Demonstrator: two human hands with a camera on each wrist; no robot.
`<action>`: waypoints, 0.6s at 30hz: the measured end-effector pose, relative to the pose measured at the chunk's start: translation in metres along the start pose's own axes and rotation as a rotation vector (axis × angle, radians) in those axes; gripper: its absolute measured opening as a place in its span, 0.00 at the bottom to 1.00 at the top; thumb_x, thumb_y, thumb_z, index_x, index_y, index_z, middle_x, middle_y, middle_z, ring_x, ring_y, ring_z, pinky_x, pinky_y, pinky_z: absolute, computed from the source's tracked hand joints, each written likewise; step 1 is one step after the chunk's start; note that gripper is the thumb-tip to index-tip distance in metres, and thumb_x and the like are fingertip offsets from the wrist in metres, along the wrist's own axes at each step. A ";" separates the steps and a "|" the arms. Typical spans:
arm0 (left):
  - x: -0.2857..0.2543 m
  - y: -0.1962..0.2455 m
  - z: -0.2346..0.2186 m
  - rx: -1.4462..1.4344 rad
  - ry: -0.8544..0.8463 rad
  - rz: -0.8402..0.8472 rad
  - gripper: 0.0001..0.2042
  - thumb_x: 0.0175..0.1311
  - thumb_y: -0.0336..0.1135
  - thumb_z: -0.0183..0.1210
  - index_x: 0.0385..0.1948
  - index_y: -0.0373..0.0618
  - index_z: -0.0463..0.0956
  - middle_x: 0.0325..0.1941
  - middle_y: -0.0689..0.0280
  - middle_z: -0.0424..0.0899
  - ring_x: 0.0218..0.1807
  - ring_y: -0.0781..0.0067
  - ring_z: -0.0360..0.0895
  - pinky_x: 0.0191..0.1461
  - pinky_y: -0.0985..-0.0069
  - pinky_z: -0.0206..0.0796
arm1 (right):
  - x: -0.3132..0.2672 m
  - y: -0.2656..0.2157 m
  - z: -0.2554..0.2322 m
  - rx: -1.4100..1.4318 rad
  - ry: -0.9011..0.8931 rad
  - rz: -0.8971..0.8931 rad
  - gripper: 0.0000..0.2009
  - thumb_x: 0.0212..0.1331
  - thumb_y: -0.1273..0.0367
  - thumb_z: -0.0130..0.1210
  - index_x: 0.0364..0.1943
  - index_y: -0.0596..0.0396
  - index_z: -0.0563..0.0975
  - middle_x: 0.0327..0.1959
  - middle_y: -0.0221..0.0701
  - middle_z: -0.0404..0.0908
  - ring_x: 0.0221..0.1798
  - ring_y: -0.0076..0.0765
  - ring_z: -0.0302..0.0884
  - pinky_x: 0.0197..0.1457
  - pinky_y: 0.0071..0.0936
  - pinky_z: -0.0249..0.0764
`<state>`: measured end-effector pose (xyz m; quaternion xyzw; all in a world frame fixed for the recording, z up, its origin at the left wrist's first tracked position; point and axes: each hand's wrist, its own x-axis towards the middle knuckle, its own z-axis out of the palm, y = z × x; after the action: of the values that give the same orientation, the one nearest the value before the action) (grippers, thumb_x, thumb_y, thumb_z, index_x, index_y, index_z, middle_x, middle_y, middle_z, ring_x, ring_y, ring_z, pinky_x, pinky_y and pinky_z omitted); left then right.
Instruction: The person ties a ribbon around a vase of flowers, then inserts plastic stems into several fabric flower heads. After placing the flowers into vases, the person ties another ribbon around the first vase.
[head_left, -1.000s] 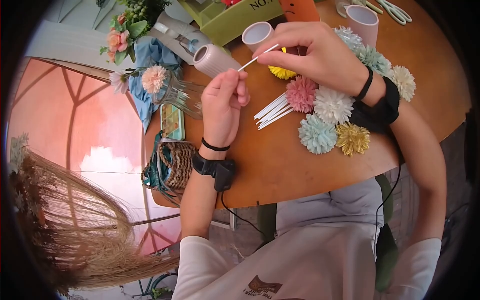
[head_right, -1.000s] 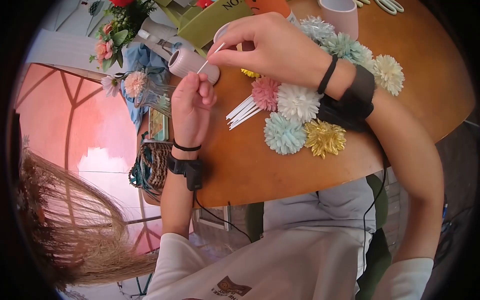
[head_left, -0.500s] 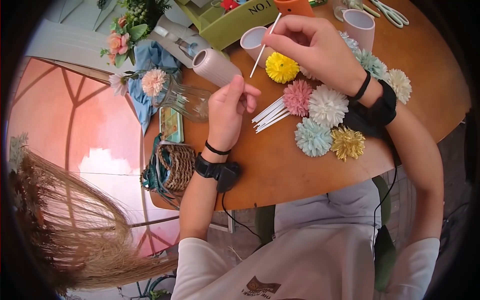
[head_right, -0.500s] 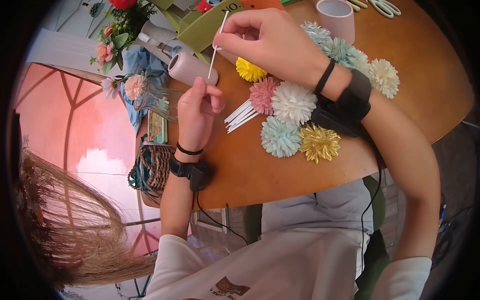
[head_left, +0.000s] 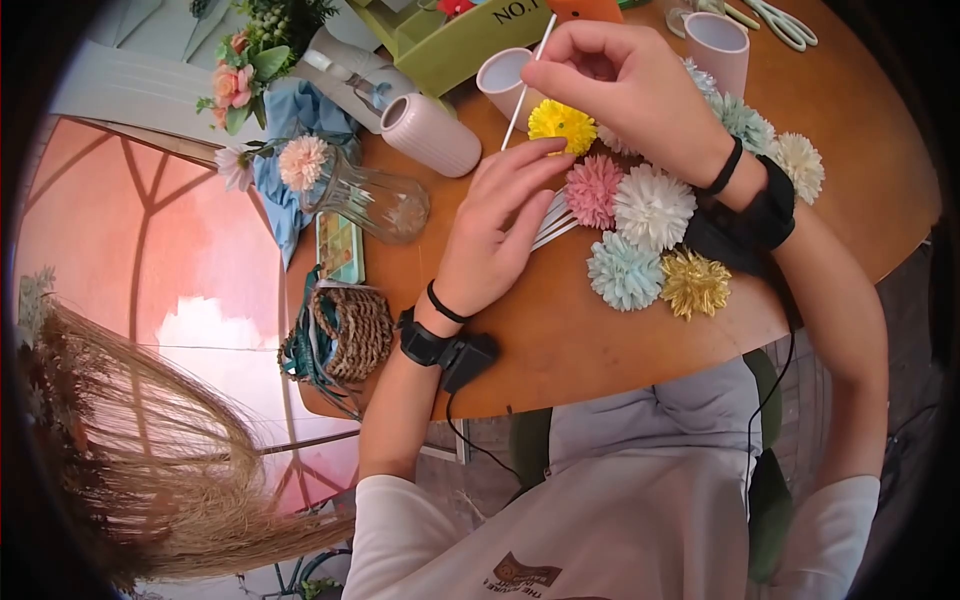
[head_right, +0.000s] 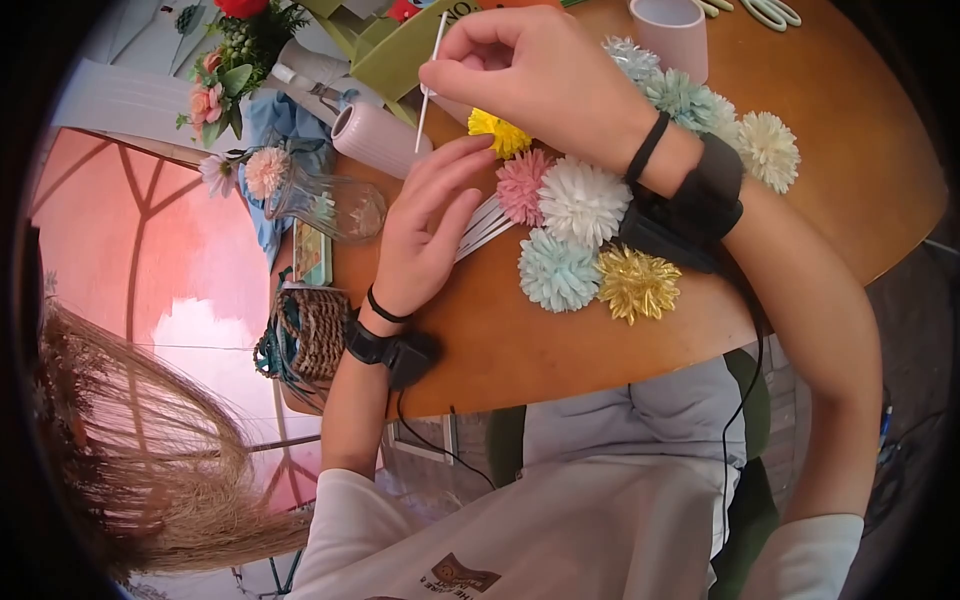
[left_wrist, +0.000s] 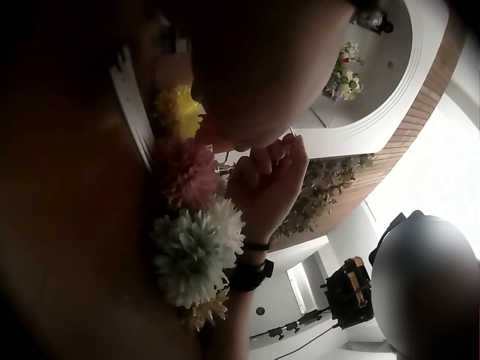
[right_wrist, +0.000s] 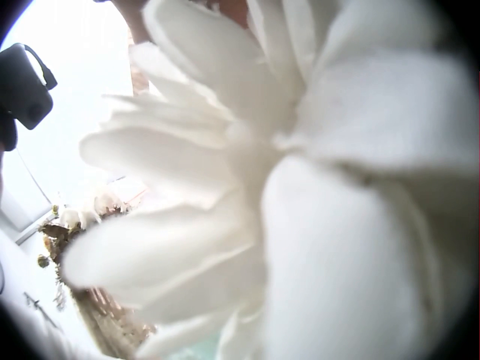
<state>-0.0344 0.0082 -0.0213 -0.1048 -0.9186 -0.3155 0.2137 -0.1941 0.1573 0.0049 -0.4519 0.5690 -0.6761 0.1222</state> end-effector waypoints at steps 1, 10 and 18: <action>0.000 0.001 0.002 0.032 -0.032 0.030 0.17 0.68 0.23 0.57 0.57 0.40 0.78 0.61 0.56 0.80 0.65 0.53 0.72 0.70 0.63 0.62 | -0.001 0.001 -0.001 -0.014 -0.007 -0.009 0.11 0.70 0.62 0.60 0.39 0.57 0.80 0.25 0.15 0.77 0.24 0.05 0.66 0.22 0.12 0.56; -0.001 0.000 0.004 0.066 -0.120 0.015 0.14 0.62 0.27 0.65 0.50 0.39 0.80 0.56 0.56 0.82 0.58 0.55 0.77 0.64 0.64 0.67 | 0.005 0.018 0.000 -0.034 -0.049 -0.189 0.10 0.72 0.64 0.57 0.44 0.58 0.79 0.35 0.19 0.80 0.37 0.09 0.74 0.38 0.13 0.70; -0.008 -0.006 0.005 0.016 -0.084 -0.035 0.15 0.60 0.25 0.66 0.49 0.40 0.80 0.60 0.57 0.79 0.58 0.57 0.77 0.64 0.64 0.68 | 0.004 0.016 0.003 0.018 -0.041 -0.164 0.12 0.70 0.64 0.56 0.39 0.60 0.80 0.30 0.21 0.79 0.33 0.12 0.73 0.37 0.17 0.70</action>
<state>-0.0309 0.0056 -0.0318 -0.1003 -0.9309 -0.3072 0.1700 -0.1993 0.1472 -0.0074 -0.5097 0.5214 -0.6794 0.0820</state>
